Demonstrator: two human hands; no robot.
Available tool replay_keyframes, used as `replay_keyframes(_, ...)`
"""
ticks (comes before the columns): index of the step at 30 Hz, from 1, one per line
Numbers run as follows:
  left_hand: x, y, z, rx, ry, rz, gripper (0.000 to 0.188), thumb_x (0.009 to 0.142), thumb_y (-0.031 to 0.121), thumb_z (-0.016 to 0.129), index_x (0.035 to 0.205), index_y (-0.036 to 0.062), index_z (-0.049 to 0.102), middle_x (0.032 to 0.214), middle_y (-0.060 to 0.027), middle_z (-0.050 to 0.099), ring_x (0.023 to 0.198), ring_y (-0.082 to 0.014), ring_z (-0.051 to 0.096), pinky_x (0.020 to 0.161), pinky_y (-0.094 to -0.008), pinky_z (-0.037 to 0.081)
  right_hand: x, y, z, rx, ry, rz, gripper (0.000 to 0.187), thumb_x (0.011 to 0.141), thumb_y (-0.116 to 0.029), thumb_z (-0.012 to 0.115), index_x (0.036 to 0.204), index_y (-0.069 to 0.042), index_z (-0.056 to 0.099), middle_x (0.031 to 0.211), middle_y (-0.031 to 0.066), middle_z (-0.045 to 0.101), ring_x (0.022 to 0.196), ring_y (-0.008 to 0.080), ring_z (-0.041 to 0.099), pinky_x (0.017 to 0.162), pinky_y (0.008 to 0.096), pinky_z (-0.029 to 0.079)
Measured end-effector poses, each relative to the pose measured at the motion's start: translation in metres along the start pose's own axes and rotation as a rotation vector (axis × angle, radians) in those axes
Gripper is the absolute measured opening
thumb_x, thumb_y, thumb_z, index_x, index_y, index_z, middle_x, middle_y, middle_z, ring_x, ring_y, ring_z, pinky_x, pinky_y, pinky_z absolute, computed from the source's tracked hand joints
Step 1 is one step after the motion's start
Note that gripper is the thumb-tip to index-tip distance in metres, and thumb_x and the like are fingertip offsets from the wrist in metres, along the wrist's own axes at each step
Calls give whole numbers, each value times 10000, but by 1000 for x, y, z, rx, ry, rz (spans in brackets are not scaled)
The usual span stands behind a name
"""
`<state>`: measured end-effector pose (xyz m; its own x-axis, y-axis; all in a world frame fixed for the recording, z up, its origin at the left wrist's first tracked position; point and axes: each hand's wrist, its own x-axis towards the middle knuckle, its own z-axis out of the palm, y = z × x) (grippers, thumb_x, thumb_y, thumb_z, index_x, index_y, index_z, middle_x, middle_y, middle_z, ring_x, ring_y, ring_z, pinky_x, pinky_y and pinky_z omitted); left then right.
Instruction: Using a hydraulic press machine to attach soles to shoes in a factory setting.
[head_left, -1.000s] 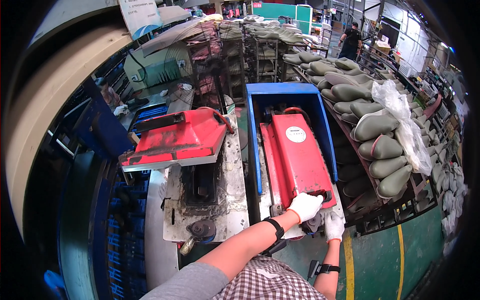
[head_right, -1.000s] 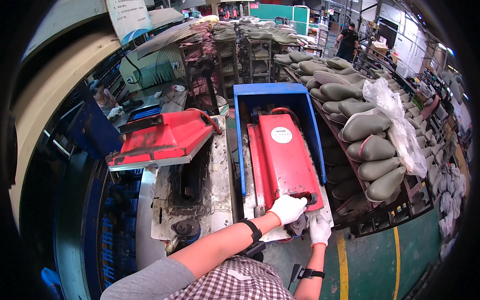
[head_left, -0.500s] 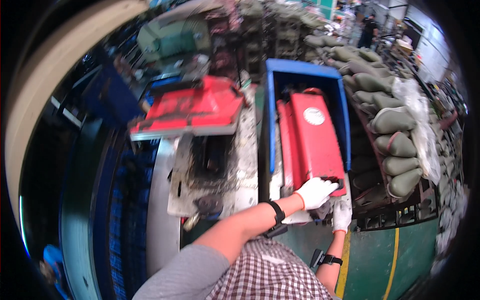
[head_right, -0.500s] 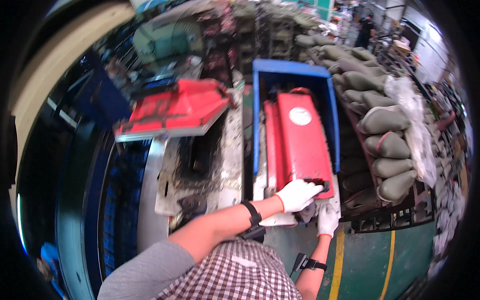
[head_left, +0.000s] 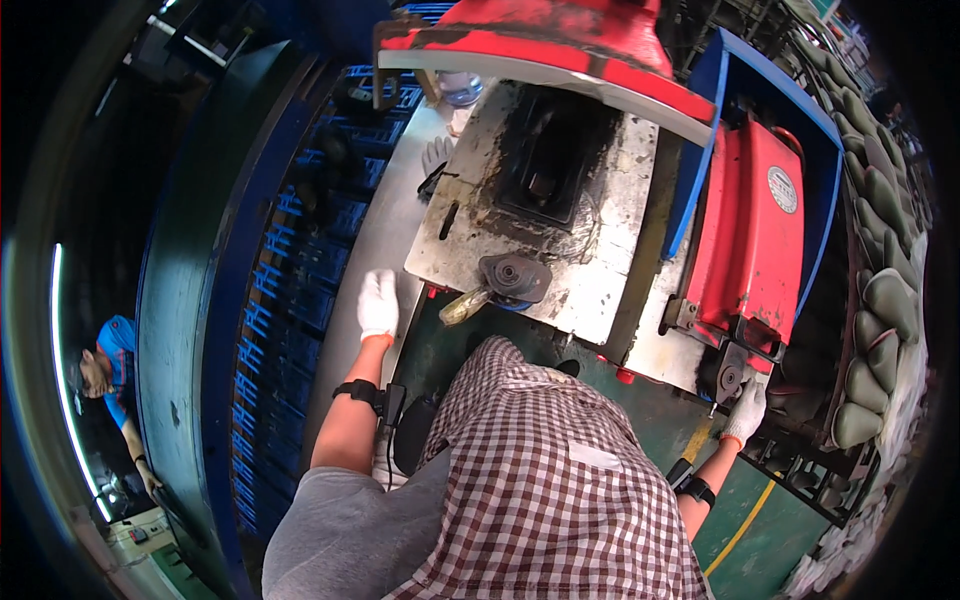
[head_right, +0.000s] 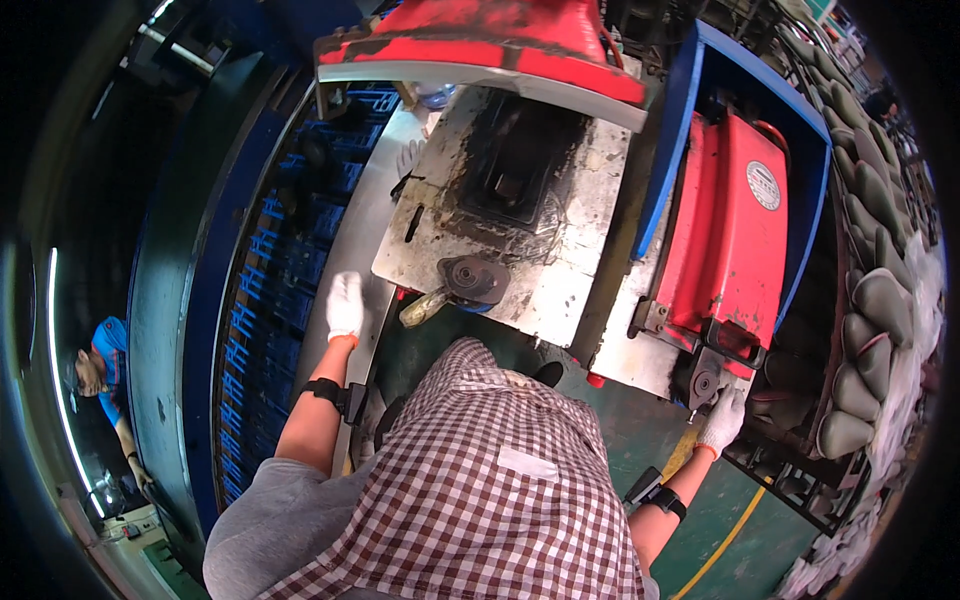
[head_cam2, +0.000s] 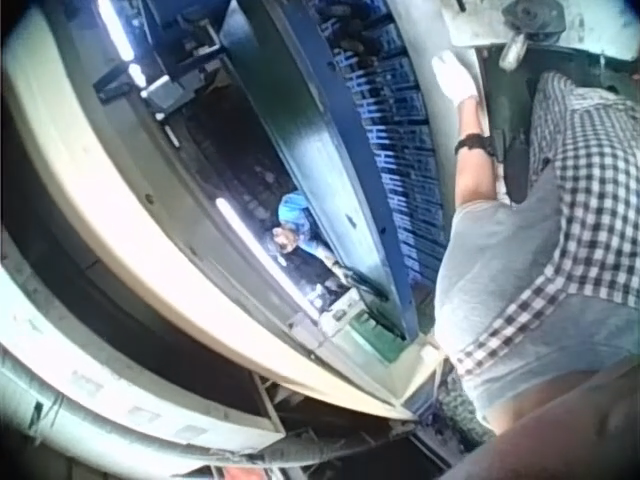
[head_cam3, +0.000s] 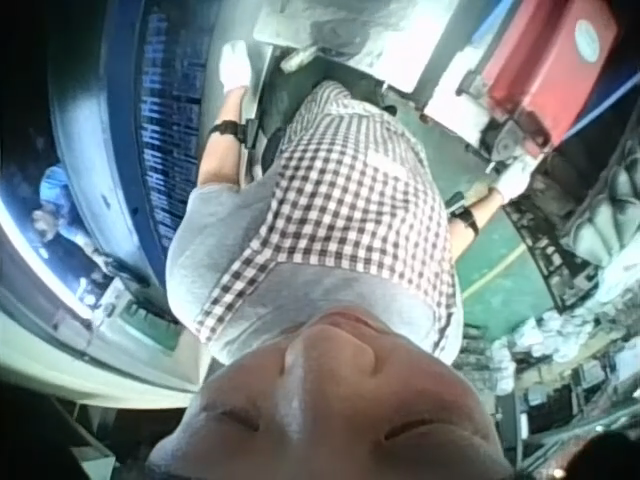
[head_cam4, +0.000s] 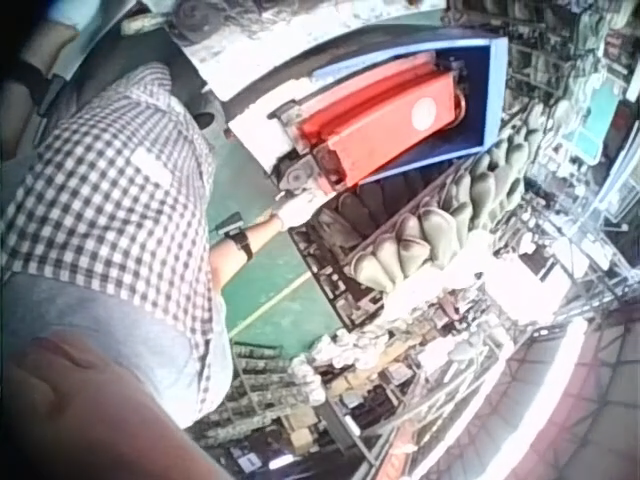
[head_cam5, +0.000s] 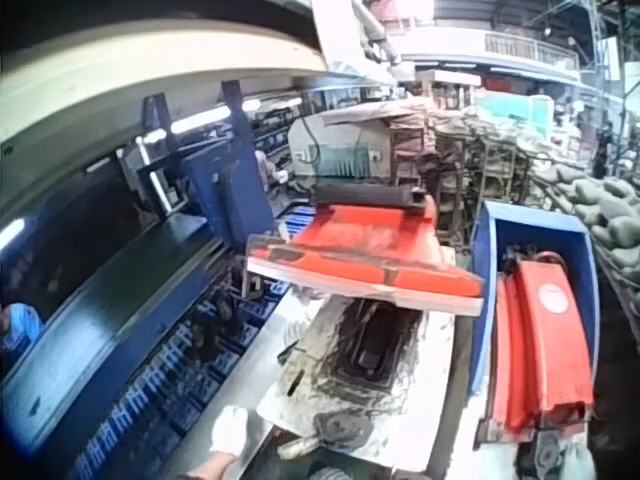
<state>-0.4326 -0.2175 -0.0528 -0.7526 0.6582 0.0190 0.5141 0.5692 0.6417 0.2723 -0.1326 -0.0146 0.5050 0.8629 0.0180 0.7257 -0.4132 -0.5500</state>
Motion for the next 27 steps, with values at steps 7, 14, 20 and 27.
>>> replay_keyframes(7,-29,-18,54,260,-443,60,440,1016,414,556,1239,46,652,1204,-264,679,1108,-449,650,949,-534,504,18,43,4,95,-70,81,472,1057,-352,540,1145,96,660,1085,227,726,987,305,670,925,406,487)
replay_keyframes(14,-35,-38,78,158,-204,226,425,1030,390,552,1130,-6,671,1033,-271,714,933,-468,682,873,-526,542,28,63,5,81,-108,201,513,1064,-347,545,1268,113,645,1244,209,722,1145,265,666,1031,373,463)
replay_keyframes(20,-53,-39,99,-596,-391,-378,554,1092,482,444,1011,-14,678,828,-155,746,760,-274,731,717,-405,575,31,54,9,211,-152,215,482,1058,-327,567,1237,114,646,1184,187,729,1086,233,666,995,362,476)
replay_keyframes(27,-43,-2,55,-591,-1026,-360,237,1055,141,525,1181,17,682,948,-78,740,776,-158,709,655,-284,567,17,-5,-6,261,142,199,327,1042,-246,606,1195,37,665,1105,126,726,1031,216,670,961,348,507)
